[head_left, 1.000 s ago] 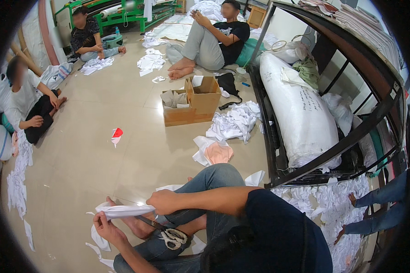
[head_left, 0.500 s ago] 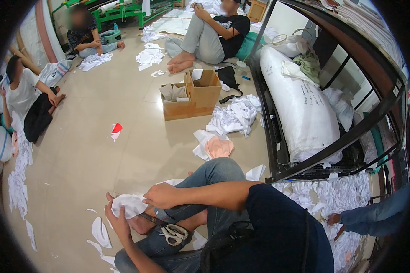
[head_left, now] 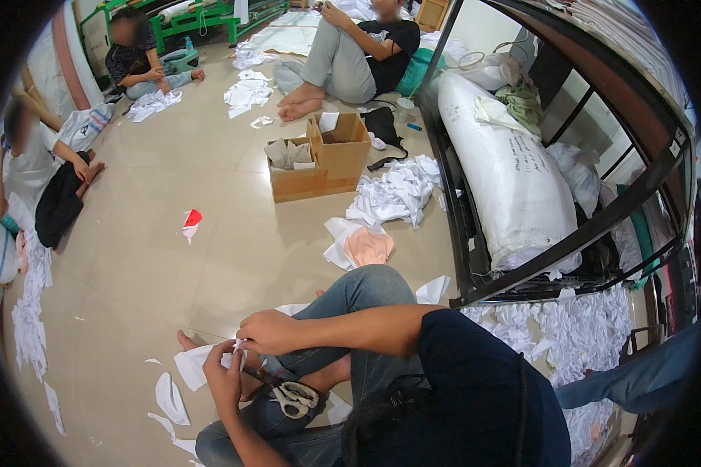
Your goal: The person sits on the floor and uses scissors to cut white fabric into smaller pieces. They repeatedly pick up fabric, cut it, and place the pieces on the floor.
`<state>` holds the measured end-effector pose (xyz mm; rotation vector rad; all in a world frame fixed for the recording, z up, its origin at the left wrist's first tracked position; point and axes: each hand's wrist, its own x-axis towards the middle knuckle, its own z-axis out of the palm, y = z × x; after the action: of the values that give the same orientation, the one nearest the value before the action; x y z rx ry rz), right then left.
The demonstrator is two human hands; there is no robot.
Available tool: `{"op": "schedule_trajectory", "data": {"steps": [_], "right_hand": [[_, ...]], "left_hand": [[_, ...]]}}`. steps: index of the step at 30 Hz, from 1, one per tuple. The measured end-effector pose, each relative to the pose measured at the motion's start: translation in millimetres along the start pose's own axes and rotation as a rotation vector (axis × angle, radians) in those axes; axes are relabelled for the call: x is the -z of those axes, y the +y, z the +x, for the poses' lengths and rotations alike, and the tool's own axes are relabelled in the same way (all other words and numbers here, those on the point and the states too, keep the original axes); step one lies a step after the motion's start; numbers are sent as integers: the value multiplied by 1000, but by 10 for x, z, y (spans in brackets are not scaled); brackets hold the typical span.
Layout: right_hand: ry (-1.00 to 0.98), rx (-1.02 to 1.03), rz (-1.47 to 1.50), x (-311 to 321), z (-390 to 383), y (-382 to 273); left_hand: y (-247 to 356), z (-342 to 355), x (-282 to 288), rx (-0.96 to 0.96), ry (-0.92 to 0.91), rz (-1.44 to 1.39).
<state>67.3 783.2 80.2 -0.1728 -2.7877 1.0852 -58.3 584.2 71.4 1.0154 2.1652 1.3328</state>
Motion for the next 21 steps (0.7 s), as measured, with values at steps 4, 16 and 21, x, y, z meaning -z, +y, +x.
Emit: {"op": "schedule_trajectory", "data": {"steps": [4,16,21], "right_hand": [[-25,-12,-3,46,-18,-6],[-117,-16,-73,20,-26,30],[-160,7,-94,16,-45,10]], "left_hand": [[-66,18,13,-56,24,28],[96,9,-8,-119,84,-8],[128,9,3,-136,65,42]]}}
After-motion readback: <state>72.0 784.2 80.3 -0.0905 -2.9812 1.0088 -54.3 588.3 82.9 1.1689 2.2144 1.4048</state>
